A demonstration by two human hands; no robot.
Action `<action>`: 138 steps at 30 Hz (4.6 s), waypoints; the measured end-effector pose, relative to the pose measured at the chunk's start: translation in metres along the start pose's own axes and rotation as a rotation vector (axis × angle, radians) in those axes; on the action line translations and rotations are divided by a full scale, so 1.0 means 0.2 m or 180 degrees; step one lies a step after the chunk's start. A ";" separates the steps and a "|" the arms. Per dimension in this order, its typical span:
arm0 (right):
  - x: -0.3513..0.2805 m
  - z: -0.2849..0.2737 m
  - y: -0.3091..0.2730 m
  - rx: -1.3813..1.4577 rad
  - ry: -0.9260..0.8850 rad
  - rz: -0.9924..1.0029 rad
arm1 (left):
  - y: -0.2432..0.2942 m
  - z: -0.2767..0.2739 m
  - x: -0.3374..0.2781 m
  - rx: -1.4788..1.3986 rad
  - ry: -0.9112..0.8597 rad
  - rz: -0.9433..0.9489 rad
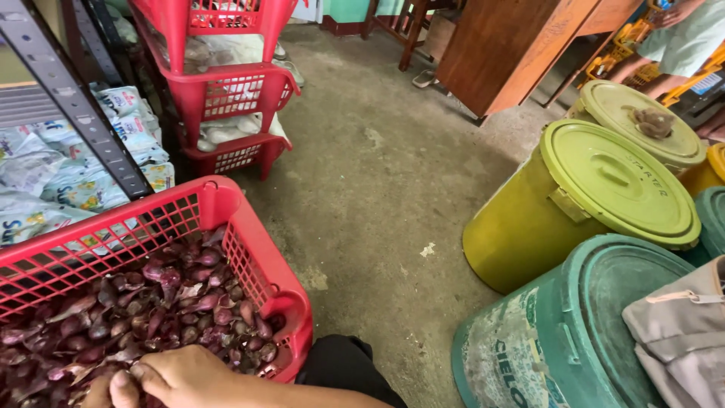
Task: The person is peeling small red onions and placing them in a red plastic basket.
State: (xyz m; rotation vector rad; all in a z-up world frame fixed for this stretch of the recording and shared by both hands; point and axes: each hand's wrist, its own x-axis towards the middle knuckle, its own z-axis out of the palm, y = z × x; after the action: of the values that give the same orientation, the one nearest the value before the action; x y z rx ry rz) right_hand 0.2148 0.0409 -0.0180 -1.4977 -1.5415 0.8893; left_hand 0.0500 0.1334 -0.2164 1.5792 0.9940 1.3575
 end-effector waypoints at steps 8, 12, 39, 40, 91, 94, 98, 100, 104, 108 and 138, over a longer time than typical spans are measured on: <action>0.02 0.01 0.11 0.1126 -0.0103 0.0319 | 0.53 0.09 0.08 0.1532 0.0194 0.1449; 0.09 0.13 0.31 0.2385 -0.0383 0.0583 | 0.58 0.08 0.14 0.1610 0.0125 0.1956; 0.08 -0.09 0.27 0.2153 -0.0016 0.0093 | 1.30 0.15 0.11 -0.1125 -0.0373 -0.0729; 0.08 -0.09 0.25 0.2137 -0.0060 0.0097 | 1.30 0.15 0.12 -0.1134 -0.0328 -0.0733; 0.02 -0.05 0.04 -0.0079 0.0844 -0.0289 | 0.74 0.01 0.15 -0.1695 0.0106 -0.2103; 0.00 -0.01 0.02 -0.0503 0.0646 -0.0670 | 0.86 -0.01 0.13 -0.1272 0.0010 -0.2100; 0.00 0.03 0.19 -0.1250 0.0677 -0.1340 | 0.92 0.02 0.10 0.0356 -0.0297 -0.2147; 0.01 0.04 0.30 -0.1334 0.0723 -0.1399 | 0.95 0.03 0.10 0.0662 -0.0349 -0.2202; 0.00 0.01 0.27 -0.1507 0.0540 -0.1155 | 1.02 0.02 0.08 0.0680 -0.0360 -0.1713; -0.02 0.01 0.11 -0.1423 0.0408 -0.0746 | 1.10 0.01 0.09 0.0518 -0.0359 -0.1587; 0.03 -0.05 0.11 -0.1244 0.0973 -0.0731 | 0.97 0.13 0.08 -0.1223 -0.0184 -0.1941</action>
State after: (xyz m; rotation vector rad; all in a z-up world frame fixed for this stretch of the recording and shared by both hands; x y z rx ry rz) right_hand 0.2344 0.0484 -0.0332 -1.5933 -1.6718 0.2186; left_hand 0.0894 0.0753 -0.0337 0.9177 0.9982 0.9894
